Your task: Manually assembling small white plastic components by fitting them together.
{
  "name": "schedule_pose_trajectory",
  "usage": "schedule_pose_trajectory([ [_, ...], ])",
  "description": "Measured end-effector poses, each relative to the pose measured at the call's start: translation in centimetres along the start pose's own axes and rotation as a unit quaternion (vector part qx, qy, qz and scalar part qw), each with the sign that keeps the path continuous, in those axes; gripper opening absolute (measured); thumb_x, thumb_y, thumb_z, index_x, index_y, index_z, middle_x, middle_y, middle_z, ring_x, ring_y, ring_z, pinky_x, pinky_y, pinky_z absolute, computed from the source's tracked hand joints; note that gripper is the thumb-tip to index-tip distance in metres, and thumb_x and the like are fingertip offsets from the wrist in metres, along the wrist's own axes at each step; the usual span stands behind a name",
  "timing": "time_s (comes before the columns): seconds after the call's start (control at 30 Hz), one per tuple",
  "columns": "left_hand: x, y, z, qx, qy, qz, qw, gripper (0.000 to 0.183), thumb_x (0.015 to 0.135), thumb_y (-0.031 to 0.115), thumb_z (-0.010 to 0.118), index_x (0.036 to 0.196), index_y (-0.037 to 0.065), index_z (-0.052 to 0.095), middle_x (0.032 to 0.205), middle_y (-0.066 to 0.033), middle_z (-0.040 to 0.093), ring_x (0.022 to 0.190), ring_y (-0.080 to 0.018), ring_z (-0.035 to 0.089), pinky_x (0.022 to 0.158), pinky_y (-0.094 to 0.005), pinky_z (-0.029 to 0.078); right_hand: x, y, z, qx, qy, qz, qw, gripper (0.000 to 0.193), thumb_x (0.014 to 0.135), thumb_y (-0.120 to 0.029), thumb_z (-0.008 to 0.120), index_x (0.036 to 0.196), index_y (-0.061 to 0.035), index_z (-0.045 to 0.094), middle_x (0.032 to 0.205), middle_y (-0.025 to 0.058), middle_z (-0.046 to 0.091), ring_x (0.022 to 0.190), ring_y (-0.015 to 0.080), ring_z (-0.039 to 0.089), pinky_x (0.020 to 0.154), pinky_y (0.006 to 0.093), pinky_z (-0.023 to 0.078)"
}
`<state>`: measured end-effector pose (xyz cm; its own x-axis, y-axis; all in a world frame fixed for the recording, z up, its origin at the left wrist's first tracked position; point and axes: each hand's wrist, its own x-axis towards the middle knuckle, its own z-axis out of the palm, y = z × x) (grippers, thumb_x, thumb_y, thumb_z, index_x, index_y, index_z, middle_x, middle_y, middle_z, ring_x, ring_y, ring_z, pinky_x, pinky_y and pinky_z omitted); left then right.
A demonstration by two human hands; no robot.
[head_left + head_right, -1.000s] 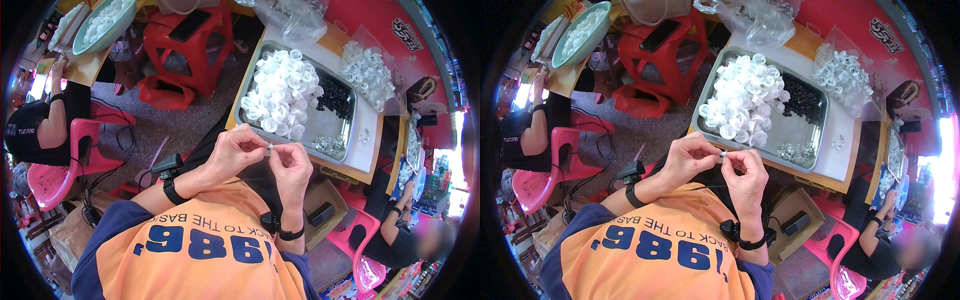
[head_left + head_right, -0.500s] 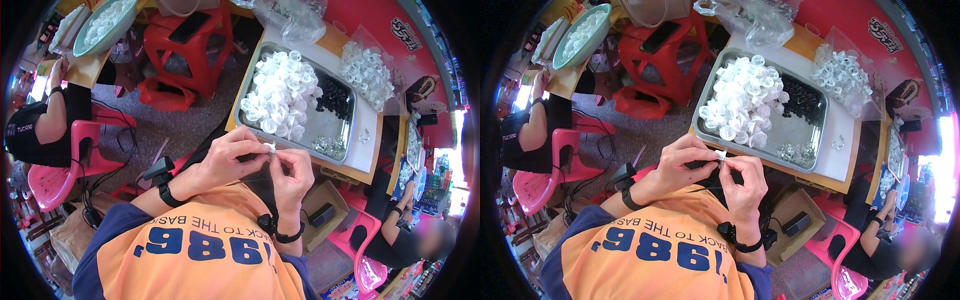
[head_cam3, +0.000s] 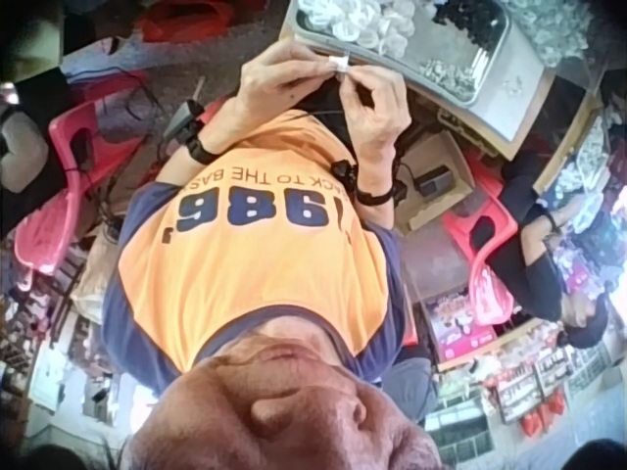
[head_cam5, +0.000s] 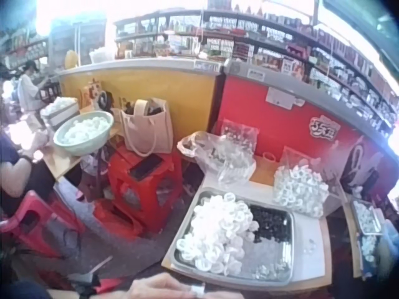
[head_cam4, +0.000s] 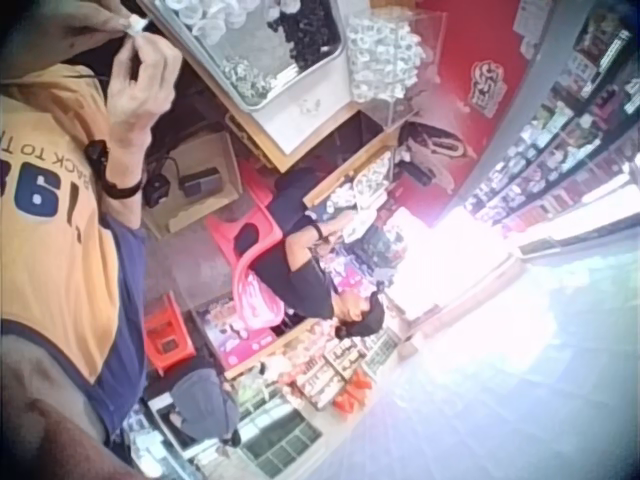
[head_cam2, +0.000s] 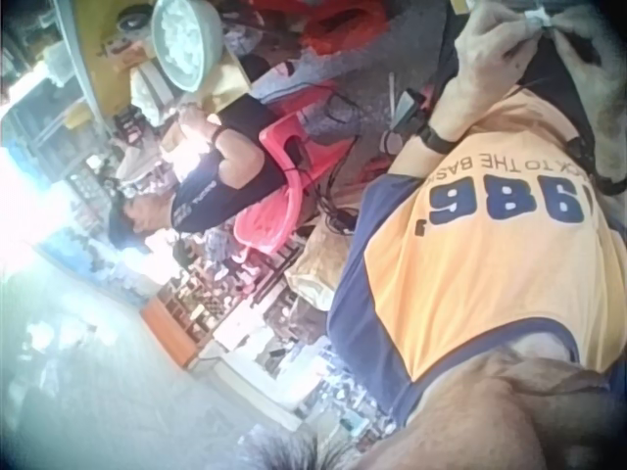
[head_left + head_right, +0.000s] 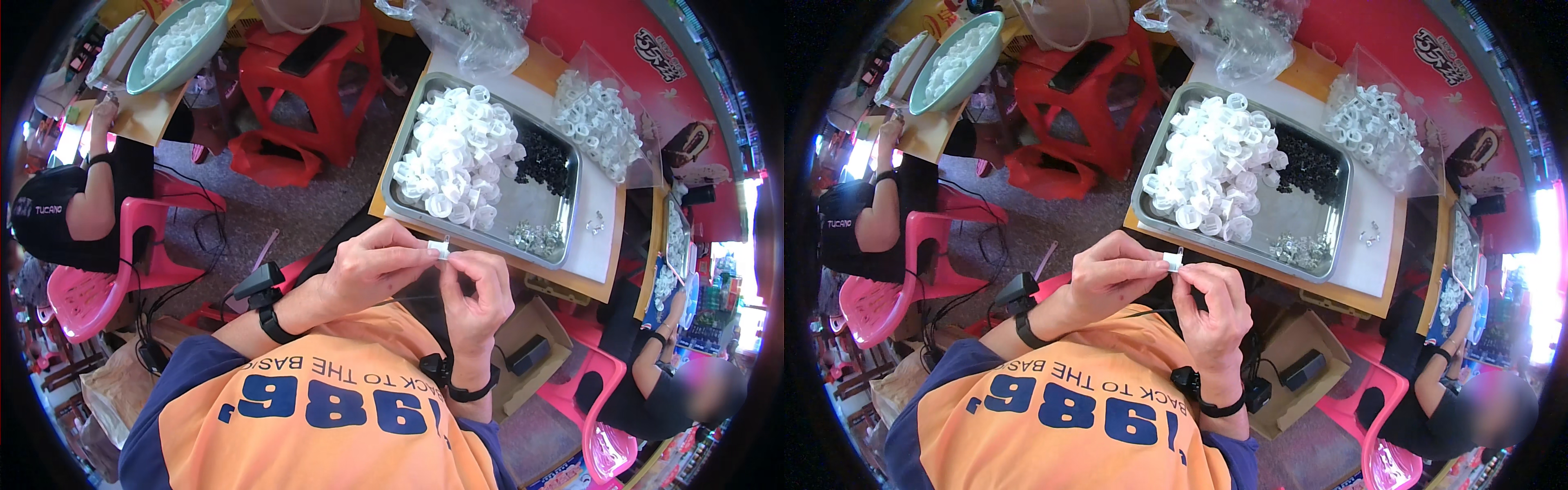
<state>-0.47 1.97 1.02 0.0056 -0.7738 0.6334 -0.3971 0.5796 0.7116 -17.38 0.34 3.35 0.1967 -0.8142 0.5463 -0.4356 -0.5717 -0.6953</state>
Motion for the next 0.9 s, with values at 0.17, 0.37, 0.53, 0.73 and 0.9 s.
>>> schedule_pose_trajectory([
  [0.17,-0.7,1.4,0.0,0.013,0.013,0.025,1.0,0.028,0.07,-0.006,0.08,0.096,0.003,0.074,0.084,-0.0103,0.068,0.072,-0.0172,0.066,0.062,-0.026,0.056,-0.8,-0.4,-0.4,-0.012,0.018,-0.058,0.998,0.028,0.07,0.009,0.076,0.091,-0.005,0.065,0.086,0.0088,0.065,0.075,0.0228,0.067,0.062,0.0294,0.055],
  [0.37,-1.9,3.1,0.2,0.017,0.027,0.049,0.998,0.028,0.072,-0.007,0.077,0.097,0.005,0.073,0.085,-0.0093,0.068,0.07,-0.0181,0.064,0.06,-0.0261,0.055,-2.5,-1.5,-1.1,-0.022,0.047,-0.093,0.994,0.028,0.069,0.011,0.076,0.09,-0.0039,0.063,0.085,0.0089,0.064,0.073,0.0221,0.065,0.06,0.0293,0.054],
  [0.53,-3.3,4.5,0.5,0.019,0.039,0.066,0.997,0.03,0.071,-0.009,0.077,0.098,0.002,0.073,0.085,-0.011,0.068,0.073,-0.017,0.066,0.063,-0.0252,0.056,-4.0,-2.0,-1.9,-0.02,0.053,-0.121,0.991,0.028,0.069,0.011,0.076,0.089,-0.004,0.063,0.083,0.0091,0.063,0.072,0.0231,0.065,0.06,0.0289,0.054],
  [0.73,-3.8,5.6,-0.6,0.024,0.001,0.035,0.999,0.029,0.073,-0.006,0.078,0.1,0.002,0.072,0.085,-0.0102,0.068,0.077,-0.0153,0.068,0.068,-0.0245,0.057,-4.9,-2.1,-2.3,0.116,0.021,-0.013,0.993,0.024,0.075,0.012,0.073,0.092,-0.0014,0.063,0.083,0.0086,0.063,0.073,0.0161,0.066,0.061,0.0263,0.054],
  [0.9,-4.2,5.7,-0.4,-0.283,0.007,-0.234,0.93,0.022,0.086,0.001,0.071,0.108,-0.002,0.067,0.093,-0.0101,0.068,0.086,-0.0133,0.068,0.074,-0.0247,0.058,-5.0,-2.9,-2.4,0.339,-0.027,0.222,0.914,0.006,0.089,0.002,0.066,0.094,0.003,0.062,0.087,0.0085,0.068,0.073,0.0112,0.067,0.069,0.0223,0.054],
])
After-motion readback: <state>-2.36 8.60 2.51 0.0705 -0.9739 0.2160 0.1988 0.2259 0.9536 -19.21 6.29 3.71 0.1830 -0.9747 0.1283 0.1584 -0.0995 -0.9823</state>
